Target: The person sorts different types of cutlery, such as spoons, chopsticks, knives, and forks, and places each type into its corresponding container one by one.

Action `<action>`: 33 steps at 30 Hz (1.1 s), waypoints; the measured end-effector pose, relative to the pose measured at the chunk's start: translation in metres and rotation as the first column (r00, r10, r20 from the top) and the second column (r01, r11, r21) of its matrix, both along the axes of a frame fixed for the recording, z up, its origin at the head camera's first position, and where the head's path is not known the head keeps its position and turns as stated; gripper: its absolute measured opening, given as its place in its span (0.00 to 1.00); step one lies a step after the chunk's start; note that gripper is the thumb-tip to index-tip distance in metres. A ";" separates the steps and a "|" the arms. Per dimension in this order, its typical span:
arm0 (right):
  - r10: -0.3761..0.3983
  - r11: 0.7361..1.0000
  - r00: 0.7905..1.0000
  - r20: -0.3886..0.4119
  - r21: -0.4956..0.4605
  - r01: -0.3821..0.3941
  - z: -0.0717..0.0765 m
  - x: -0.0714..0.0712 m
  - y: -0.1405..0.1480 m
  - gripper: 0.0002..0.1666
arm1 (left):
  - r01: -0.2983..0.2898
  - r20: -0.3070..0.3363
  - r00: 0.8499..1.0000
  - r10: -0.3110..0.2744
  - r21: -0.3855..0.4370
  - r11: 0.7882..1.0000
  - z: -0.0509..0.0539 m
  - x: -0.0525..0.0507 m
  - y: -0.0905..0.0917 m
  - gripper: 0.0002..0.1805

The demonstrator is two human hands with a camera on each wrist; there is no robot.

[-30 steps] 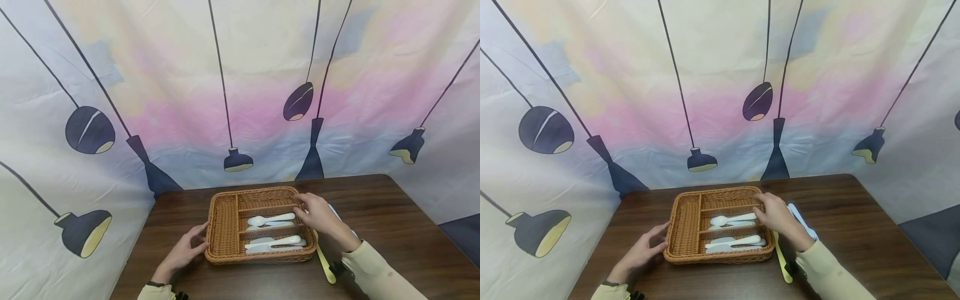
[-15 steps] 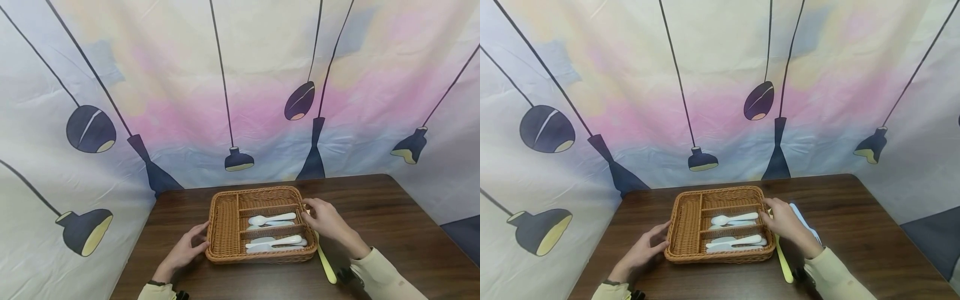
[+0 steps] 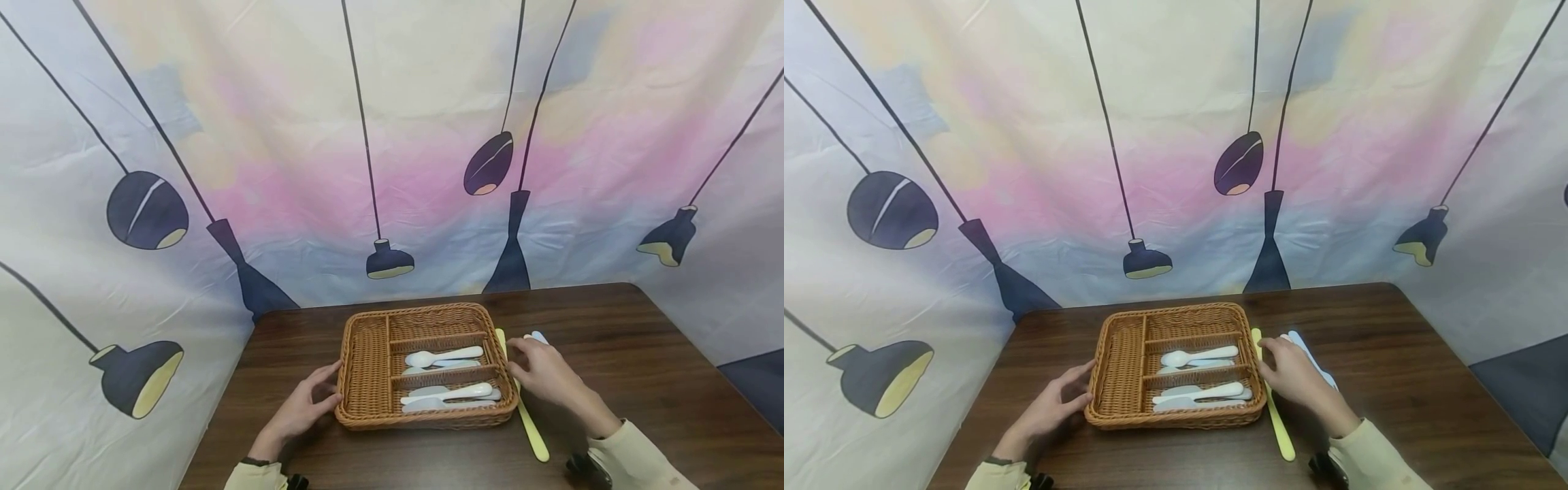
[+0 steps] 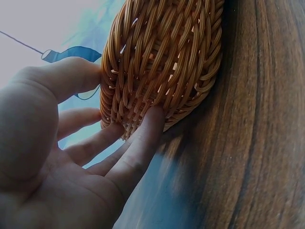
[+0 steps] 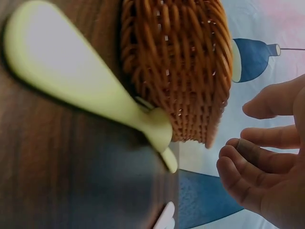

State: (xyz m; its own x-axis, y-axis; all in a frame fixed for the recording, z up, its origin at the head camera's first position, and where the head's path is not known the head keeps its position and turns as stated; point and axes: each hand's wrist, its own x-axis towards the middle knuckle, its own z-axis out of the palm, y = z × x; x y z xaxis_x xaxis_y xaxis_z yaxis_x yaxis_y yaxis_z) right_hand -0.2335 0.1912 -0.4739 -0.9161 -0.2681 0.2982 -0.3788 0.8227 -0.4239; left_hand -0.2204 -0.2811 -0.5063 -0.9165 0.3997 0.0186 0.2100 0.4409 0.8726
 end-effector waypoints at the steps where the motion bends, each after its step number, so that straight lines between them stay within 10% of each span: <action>1: -0.002 1.000 1.000 0.000 -0.002 0.002 -0.001 0.001 0.001 0.20 | 0.001 0.001 1.000 -0.001 0.000 1.000 0.000 0.000 0.000 0.37; 18: -0.047 0.993 0.981 0.191 0.119 0.024 -0.023 0.011 0.004 0.33 | -0.009 -0.011 1.000 0.008 -0.016 1.000 -0.001 0.000 0.000 0.37; 33: -0.037 0.992 0.979 0.201 0.128 0.012 -0.035 0.012 0.002 0.37 | -0.004 -0.008 1.000 0.004 -0.008 1.000 -0.002 0.000 0.000 0.37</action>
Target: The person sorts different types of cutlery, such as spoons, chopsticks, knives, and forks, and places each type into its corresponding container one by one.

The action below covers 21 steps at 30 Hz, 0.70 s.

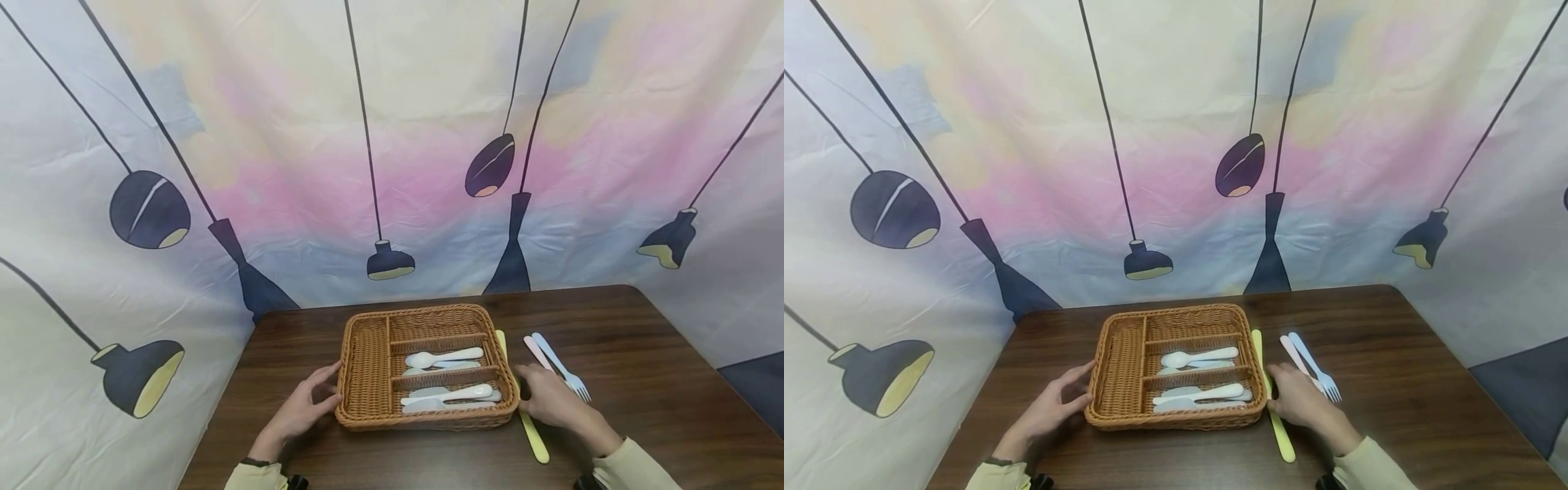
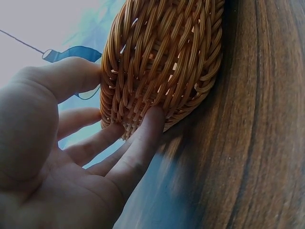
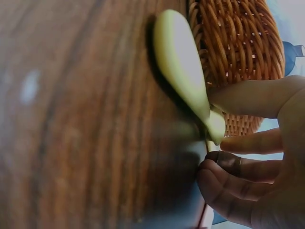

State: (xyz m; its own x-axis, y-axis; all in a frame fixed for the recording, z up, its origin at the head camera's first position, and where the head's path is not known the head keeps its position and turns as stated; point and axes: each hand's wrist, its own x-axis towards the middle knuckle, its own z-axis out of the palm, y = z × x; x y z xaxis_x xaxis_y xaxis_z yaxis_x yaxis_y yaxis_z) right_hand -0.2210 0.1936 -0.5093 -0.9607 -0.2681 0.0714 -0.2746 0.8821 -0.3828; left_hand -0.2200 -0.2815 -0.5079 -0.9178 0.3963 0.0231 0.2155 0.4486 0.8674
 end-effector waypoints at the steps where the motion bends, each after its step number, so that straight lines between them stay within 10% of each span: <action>1: 0.000 1.000 1.000 -0.004 0.003 0.000 -0.001 0.000 0.000 0.37 | 0.000 -0.001 1.000 0.000 0.000 1.000 0.000 0.000 0.000 0.37; 21: -0.022 1.000 1.000 0.004 0.010 0.022 -0.001 -0.006 0.003 0.23 | -0.002 -0.026 1.000 0.002 -0.020 1.000 -0.002 -0.001 0.000 0.36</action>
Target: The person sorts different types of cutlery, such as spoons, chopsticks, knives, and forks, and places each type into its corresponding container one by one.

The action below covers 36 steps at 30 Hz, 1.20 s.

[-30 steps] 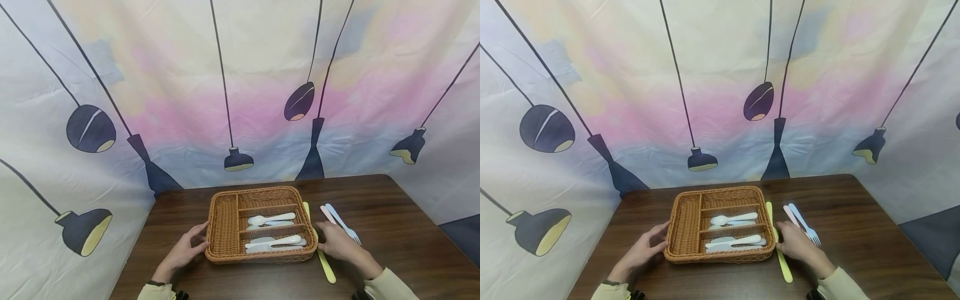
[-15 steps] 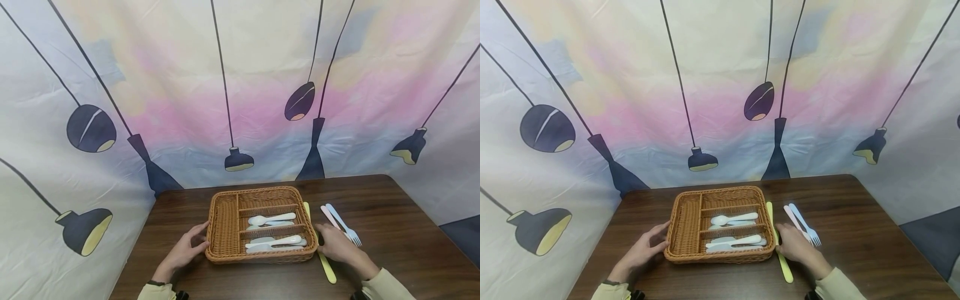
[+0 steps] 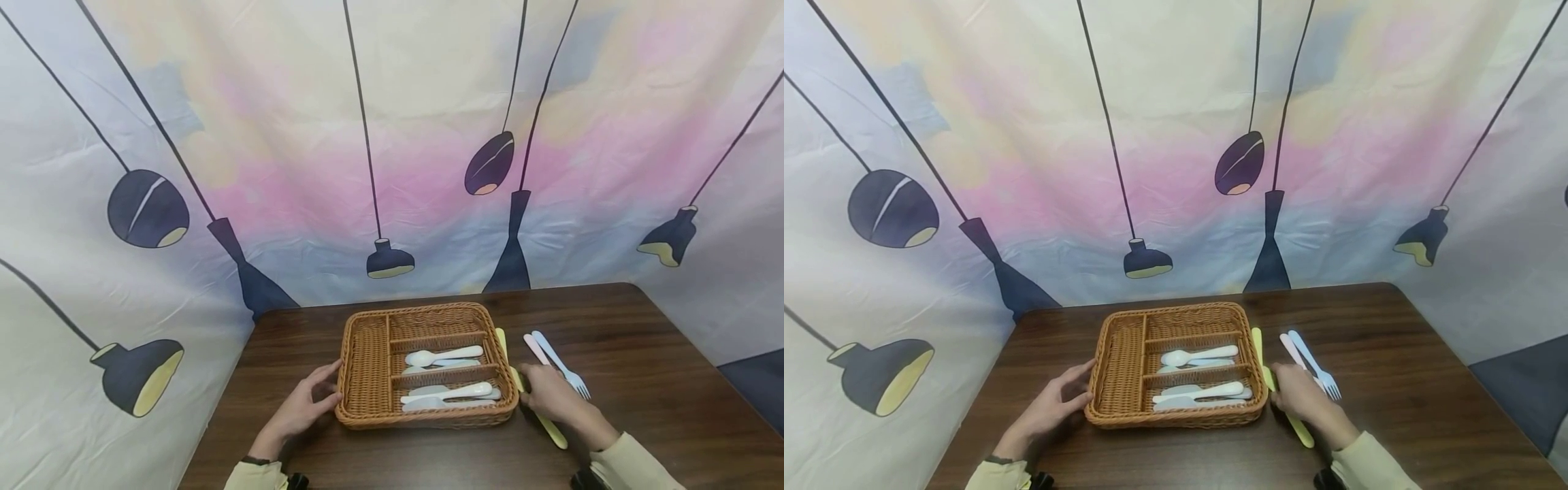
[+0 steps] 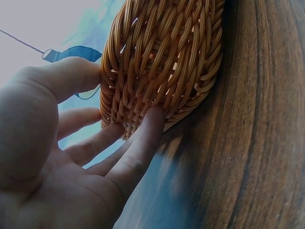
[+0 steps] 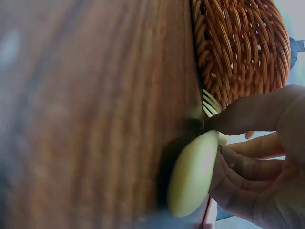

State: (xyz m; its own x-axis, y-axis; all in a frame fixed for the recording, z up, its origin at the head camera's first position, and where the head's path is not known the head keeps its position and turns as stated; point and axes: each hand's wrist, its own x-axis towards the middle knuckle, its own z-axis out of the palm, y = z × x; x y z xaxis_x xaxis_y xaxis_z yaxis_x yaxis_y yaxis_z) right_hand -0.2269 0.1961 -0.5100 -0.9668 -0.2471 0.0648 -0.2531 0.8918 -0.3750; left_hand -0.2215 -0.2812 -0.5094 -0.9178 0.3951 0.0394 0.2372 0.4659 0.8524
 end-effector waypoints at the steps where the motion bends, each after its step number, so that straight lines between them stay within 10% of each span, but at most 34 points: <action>1: -0.002 1.000 1.000 -0.002 -0.010 0.002 0.000 0.000 0.001 0.23 | 0.000 -0.001 1.000 0.000 -0.001 1.000 0.000 0.000 0.000 0.36; 36: 0.039 0.980 0.987 -0.154 -0.189 -0.068 0.051 -0.025 -0.007 0.25 | 0.005 0.003 1.000 -0.005 0.007 1.000 -0.001 -0.001 -0.001 0.37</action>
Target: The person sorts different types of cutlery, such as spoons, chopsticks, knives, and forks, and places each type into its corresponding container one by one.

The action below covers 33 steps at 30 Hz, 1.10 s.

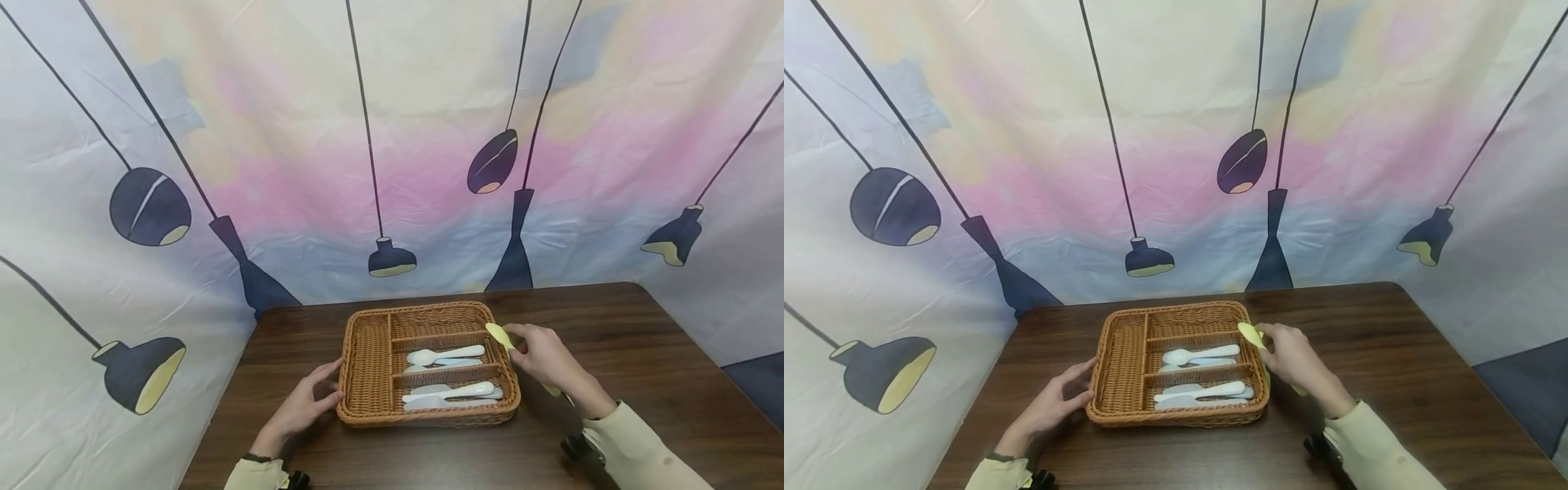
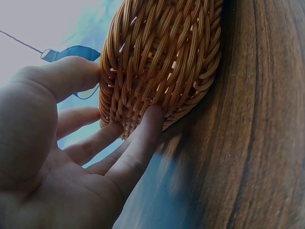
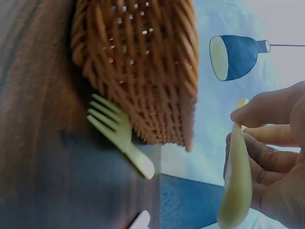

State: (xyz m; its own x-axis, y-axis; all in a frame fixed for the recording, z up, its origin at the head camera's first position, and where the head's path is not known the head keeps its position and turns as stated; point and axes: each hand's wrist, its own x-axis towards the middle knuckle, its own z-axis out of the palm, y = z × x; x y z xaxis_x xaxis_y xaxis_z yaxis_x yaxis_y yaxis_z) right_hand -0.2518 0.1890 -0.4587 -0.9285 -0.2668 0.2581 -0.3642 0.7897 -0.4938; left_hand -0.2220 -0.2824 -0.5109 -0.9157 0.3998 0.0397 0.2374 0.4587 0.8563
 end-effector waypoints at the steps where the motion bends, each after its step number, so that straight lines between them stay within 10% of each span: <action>1: 0.003 1.000 1.000 0.000 -0.002 -0.003 0.002 -0.001 -0.002 0.26 | 0.000 0.000 1.000 0.000 0.000 1.000 0.000 0.000 0.000 0.37; 33: 0.143 0.988 0.981 -0.128 -0.032 -0.148 0.030 -0.020 -0.046 0.20 | 0.019 0.009 1.000 -0.019 0.023 1.000 0.001 0.000 0.000 0.37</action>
State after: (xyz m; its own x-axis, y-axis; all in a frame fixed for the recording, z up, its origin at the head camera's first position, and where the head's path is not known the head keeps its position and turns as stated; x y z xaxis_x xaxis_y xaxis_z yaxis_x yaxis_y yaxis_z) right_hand -0.2716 0.1431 -0.4287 -0.8405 -0.3833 0.3831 -0.5343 0.7038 -0.4682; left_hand -0.2218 -0.2827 -0.5098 -0.9085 0.4159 0.0407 0.2377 0.4343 0.8688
